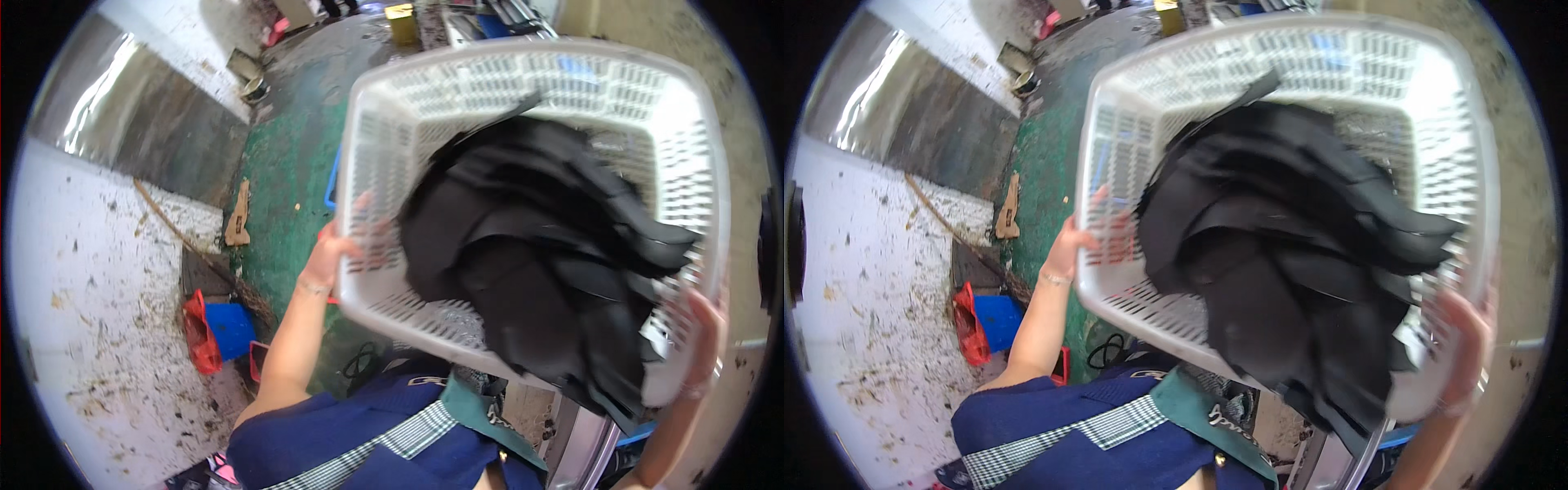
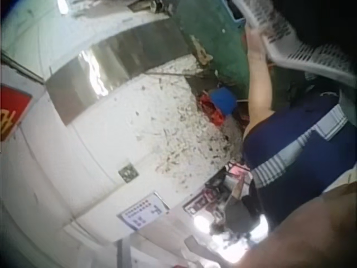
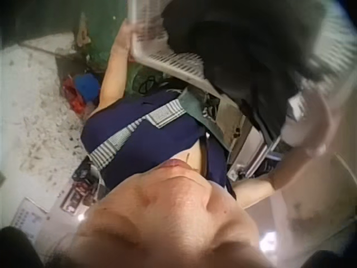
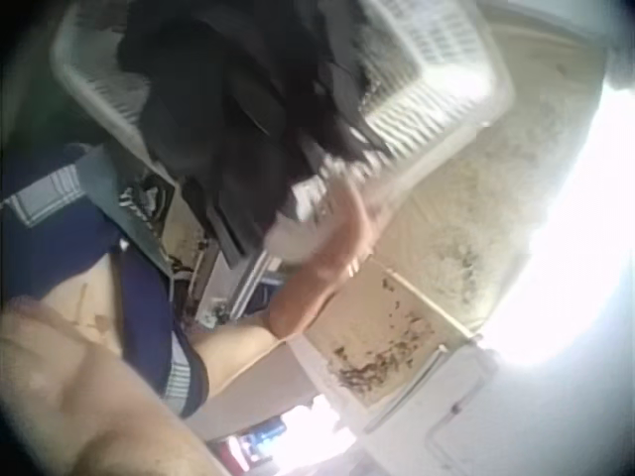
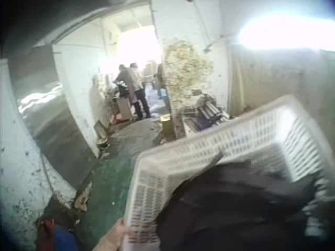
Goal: The person is using a machine to apply adhesive or process black leather shoe components in a factory setting.
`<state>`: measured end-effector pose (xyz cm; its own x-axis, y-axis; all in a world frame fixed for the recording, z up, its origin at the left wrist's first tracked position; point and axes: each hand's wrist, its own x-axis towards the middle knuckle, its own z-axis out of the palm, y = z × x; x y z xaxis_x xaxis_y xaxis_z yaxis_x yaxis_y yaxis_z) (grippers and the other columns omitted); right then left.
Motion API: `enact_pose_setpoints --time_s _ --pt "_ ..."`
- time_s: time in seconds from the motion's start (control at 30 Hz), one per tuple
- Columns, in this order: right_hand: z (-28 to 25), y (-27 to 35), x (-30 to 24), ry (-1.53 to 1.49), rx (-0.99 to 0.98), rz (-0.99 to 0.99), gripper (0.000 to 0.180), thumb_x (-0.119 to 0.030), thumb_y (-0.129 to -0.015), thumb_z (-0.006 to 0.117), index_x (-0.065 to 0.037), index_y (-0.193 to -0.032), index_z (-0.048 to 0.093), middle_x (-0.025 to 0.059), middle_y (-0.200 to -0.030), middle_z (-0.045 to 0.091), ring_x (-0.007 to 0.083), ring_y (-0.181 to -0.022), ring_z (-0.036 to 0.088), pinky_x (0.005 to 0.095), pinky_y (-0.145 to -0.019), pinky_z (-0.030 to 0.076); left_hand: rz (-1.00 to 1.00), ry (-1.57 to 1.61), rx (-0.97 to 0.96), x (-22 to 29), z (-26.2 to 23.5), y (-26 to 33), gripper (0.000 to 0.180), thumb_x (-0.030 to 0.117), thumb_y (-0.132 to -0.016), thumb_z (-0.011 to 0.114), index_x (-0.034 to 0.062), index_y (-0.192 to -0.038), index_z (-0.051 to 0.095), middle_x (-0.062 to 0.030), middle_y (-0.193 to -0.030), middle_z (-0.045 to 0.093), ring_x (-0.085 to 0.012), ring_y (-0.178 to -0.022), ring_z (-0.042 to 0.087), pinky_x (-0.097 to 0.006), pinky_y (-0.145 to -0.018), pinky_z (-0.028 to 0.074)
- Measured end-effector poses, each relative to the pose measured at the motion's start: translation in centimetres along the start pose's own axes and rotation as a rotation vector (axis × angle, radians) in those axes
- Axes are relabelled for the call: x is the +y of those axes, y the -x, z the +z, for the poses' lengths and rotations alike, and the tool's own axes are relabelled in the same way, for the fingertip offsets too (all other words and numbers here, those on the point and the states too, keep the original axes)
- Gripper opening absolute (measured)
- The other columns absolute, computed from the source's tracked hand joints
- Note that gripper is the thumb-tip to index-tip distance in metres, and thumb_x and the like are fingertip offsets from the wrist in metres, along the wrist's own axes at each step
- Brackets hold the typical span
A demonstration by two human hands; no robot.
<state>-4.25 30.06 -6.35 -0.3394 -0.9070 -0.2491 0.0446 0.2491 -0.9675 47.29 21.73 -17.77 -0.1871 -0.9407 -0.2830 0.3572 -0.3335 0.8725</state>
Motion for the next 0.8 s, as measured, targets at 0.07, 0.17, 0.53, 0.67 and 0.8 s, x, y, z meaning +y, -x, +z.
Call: enact_pose_setpoints --time_s 0.07,0.17,0.53,0.67,0.8 --pt "11.1 -3.7 2.1 0.108 -0.178 0.127 0.046 -0.015 -0.072 0.068 -0.003 -0.114 0.052 0.0081 -0.088 0.062 0.0139 -0.067 0.060 0.0278 -0.059 0.052 0.012 -0.037 0.193 -2.8 -10.6 4.3 0.097 -0.004 -0.053 0.049 0.0054 -0.147 0.026 -0.0235 -0.118 0.057 -0.0325 -0.099 0.062 -0.041 -0.083 0.054" --pt "20.6 -5.9 8.8 0.286 -0.412 0.427 0.028 -0.006 -0.069 0.068 0.001 -0.095 0.061 0.0072 -0.080 0.062 0.0179 -0.067 0.059 0.0321 -0.063 0.049 -0.146 -0.016 0.358 -6.0 -18.6 10.3 0.092 -0.004 -0.053 0.046 0.0048 -0.144 0.032 -0.0209 -0.105 0.061 -0.0281 -0.085 0.065 -0.038 -0.071 0.057" --pt "35.9 -13.8 22.8 0.182 -0.574 0.772 0.014 0.008 -0.064 0.059 0.009 -0.078 0.061 0.0164 -0.067 0.061 0.0297 -0.053 0.061 0.0418 -0.052 0.053 -0.171 0.041 0.999 -3.9 -37.2 6.3 0.057 0.029 -0.085 0.057 0.0085 -0.135 0.041 -0.0171 -0.118 0.058 -0.0284 -0.105 0.058 -0.043 -0.081 0.049" --pt "42.5 -17.2 26.6 -0.071 -0.366 0.970 0.017 0.011 -0.066 0.055 0.008 -0.083 0.057 0.0148 -0.074 0.058 0.0289 -0.065 0.061 0.0433 -0.060 0.053 -0.260 0.067 1.314 -8.7 -47.0 4.1 0.032 0.034 -0.084 0.056 0.0113 -0.105 0.060 -0.0090 -0.104 0.061 -0.0247 -0.097 0.055 -0.041 -0.082 0.044" --pt "55.1 -21.4 31.6 -0.326 -0.157 0.984 0.027 0.015 -0.066 0.055 0.002 -0.090 0.052 0.0090 -0.076 0.050 0.0254 -0.066 0.055 0.0405 -0.058 0.047 -0.234 -0.266 0.871 -18.4 -49.4 6.6 0.020 0.014 -0.082 0.053 0.0157 -0.064 0.045 0.0008 -0.055 0.037 -0.0178 -0.048 0.042 -0.034 -0.044 0.035"
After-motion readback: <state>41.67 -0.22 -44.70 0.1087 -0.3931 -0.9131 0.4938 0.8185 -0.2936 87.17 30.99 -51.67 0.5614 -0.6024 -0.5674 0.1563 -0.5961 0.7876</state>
